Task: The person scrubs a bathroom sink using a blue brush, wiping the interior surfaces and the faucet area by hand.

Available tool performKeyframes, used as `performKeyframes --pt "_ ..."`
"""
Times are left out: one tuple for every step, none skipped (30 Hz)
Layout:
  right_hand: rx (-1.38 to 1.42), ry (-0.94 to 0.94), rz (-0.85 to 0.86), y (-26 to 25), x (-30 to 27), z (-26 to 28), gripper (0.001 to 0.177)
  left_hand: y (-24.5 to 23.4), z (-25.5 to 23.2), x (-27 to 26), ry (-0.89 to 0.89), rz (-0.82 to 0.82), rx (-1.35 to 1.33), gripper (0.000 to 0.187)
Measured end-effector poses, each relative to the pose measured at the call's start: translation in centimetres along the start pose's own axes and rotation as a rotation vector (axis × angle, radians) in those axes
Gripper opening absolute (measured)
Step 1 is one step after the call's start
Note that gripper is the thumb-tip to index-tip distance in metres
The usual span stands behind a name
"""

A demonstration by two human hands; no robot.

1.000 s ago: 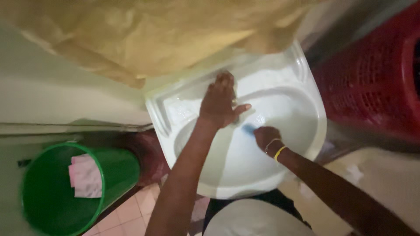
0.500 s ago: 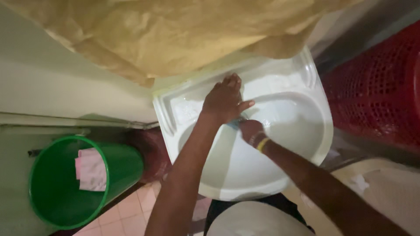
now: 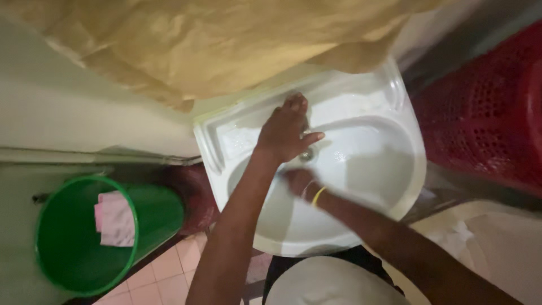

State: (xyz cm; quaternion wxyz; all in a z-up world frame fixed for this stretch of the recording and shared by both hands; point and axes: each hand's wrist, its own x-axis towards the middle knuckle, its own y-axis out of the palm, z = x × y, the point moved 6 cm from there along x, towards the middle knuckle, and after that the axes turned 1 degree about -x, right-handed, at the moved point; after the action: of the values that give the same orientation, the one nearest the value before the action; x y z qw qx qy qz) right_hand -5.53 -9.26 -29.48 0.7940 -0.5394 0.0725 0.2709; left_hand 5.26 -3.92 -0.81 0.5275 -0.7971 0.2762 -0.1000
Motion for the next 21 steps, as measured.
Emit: performKeyframes --pt "0.012 -0.114 0.009 2.8 -1.9 3.1 0.025 0.0 -0.2 0.1 0.016 -0.002 -0.005 0.096" --pt "0.030 -0.224 0.041 5.2 -4.3 5.9 0.025 0.0 -0.4 0.4 0.022 -0.010 -0.006 0.096" --pt "0.046 -0.318 0.060 6.3 -6.0 6.6 0.026 0.2 -0.4 0.5 0.007 0.014 0.002 0.097" --pt "0.058 -0.387 0.068 6.6 -7.2 5.8 0.026 0.6 -0.2 0.0 -0.021 0.047 0.007 0.098" --pt "-0.018 -0.399 0.053 5.5 -6.8 2.9 0.027 0.6 0.1 -0.1 -0.029 0.047 0.003 0.098" --pt "-0.154 -0.370 0.025 3.6 -6.1 -0.9 0.043 0.3 -0.1 -0.1 0.007 -0.018 -0.005 0.096" --pt "-0.257 -0.224 0.112 2.0 -5.0 -4.7 0.026 0.1 -0.3 -0.4 0.043 -0.084 -0.014 0.095" --pt "-0.240 -0.121 -0.029 -1.7 -3.9 -8.2 0.026 -0.3 -0.4 -0.1 0.044 -0.098 -0.009 0.095" --pt "-0.327 -0.045 -0.119 -4.8 -2.8 -10.7 0.019 -0.2 -0.3 0.1 0.013 -0.042 -0.022 0.095" --pt "-0.326 -0.046 -0.119 -5.7 -1.8 -10.8 0.019 0.2 -0.3 -0.2 -0.022 0.028 -0.039 0.096" --pt "-0.285 -0.075 -0.225 -7.0 -1.0 -10.7 0.017 0.0 -0.2 -0.2 -0.023 0.029 -0.038 0.096" --pt "-0.241 -0.089 -0.330 -7.5 -1.2 -10.4 0.016 -0.2 -0.3 -0.2 -0.002 0.000 -0.033 0.094" --pt "-0.238 -0.077 -0.328 -5.8 -1.9 -9.0 0.016 -0.4 -0.6 -0.2 0.020 -0.029 -0.028 0.093" --pt "-0.282 -0.055 -0.213 -3.5 -1.6 -7.3 0.016 -0.6 -0.8 0.1 0.024 -0.040 -0.025 0.093" --pt "-0.325 -0.031 -0.098 -2.0 -1.0 -6.7 0.015 -0.6 -1.0 0.3 0.017 -0.010 -0.027 0.095" --pt "-0.326 -0.045 -0.097 -2.2 -0.6 -7.4 0.015 -0.3 -0.7 -0.1 -0.009 0.025 -0.031 0.097" --pt "-0.357 -0.089 -0.095 -3.0 -0.2 -8.7 0.015 -0.5 -0.3 0.0 -0.021 0.020 -0.029 0.097" --pt "-0.377 -0.122 -0.078 -2.6 -0.8 -9.2 0.015 -0.4 -0.5 -0.1 -0.004 -0.025 -0.029 0.093" --pt "-0.368 -0.125 -0.062 -2.2 -1.0 -9.2 0.015 -0.2 -0.7 -0.6 0.012 -0.070 -0.028 0.090" --pt "-0.351 -0.127 -0.166 -3.9 0.0 -9.7 0.014 -0.1 -0.8 -0.4 0.018 -0.076 -0.025 0.090" --pt "-0.333 -0.130 -0.270 -5.4 0.5 -9.7 0.014 0.2 -0.9 -0.5 0.004 -0.059 -0.012 0.091"
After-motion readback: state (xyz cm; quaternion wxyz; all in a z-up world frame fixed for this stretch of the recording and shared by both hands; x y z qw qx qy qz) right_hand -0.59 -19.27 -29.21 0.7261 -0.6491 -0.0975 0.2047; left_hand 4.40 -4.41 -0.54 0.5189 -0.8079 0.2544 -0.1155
